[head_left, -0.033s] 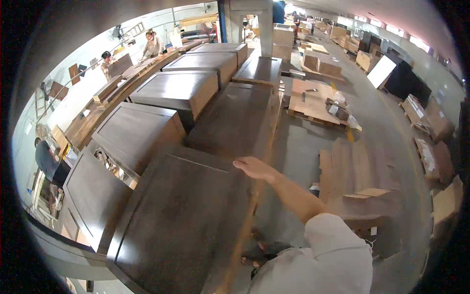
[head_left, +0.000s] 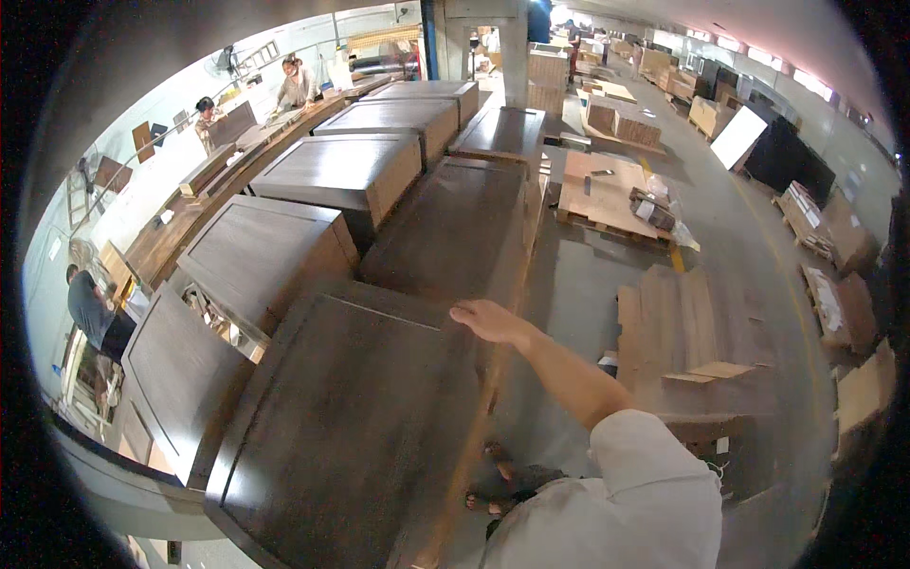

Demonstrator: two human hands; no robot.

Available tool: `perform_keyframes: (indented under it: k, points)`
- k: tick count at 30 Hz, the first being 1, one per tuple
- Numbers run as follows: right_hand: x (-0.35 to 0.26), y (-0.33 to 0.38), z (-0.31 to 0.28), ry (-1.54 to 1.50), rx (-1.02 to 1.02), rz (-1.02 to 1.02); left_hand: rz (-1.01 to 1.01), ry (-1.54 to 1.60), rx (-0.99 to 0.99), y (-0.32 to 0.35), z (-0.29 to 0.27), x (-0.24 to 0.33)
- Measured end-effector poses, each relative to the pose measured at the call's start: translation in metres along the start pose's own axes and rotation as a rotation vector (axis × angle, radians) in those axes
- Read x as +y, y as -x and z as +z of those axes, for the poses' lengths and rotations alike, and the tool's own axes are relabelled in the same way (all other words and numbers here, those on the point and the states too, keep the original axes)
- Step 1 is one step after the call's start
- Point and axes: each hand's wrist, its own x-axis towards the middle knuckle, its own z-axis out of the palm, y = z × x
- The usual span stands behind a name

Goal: The person moves wooden cabinet doors onto a workstation and wipes their surfaces with a cloth.

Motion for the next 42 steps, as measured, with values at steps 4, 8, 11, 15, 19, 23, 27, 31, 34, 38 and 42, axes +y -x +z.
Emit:
perform_keyframes:
  k: [4, 8, 11, 15, 19, 23, 27, 31, 34, 38, 42]
  points:
    - [0.004, -0.001, 0.003, -0.069, 0.019, -0.051, -0.035, -0.046, 0.093, 0.000, 0.007, 0.017]
    - [0.013, -0.003, 0.019, -0.107, 0.060, -0.042, -0.019, -0.086, 0.189, 0.015, 0.003, 0.013]
    - [0.021, 0.001, 0.025, -0.214, 0.196, -0.092, 0.006, -0.163, 0.224, 0.044, 0.010, -0.007]
    - [0.034, -0.009, 0.036, -0.316, 0.265, -0.045, -0.126, 0.164, 0.357, 0.075, 0.074, 0.044]
    - [0.026, -0.011, 0.043, -0.495, 0.315, -0.118, -0.147, -0.001, 0.419, 0.098, 0.054, 0.027]
    - [0.036, -0.017, 0.043, -0.559, 0.255, -0.125, -0.108, -0.134, 0.335, 0.098, 0.049, 0.027]
    - [0.033, -0.013, 0.048, -0.457, 0.303, -0.175, -0.163, -0.222, 0.321, 0.097, 0.048, 0.039]
    - [0.044, -0.024, 0.050, -0.442, 0.256, -0.266, -0.119, -0.191, 0.309, 0.098, 0.057, 0.043]
    - [0.074, -0.045, 0.041, -0.386, 0.299, -0.288, -0.102, -0.229, 0.316, 0.096, 0.066, 0.045]
    - [0.049, -0.024, 0.050, -0.426, 0.245, -0.222, -0.144, -0.151, 0.324, 0.095, 0.061, 0.052]
    - [0.089, -0.050, 0.060, -0.398, 0.284, -0.285, -0.131, 0.031, 0.402, 0.113, 0.068, 0.053]
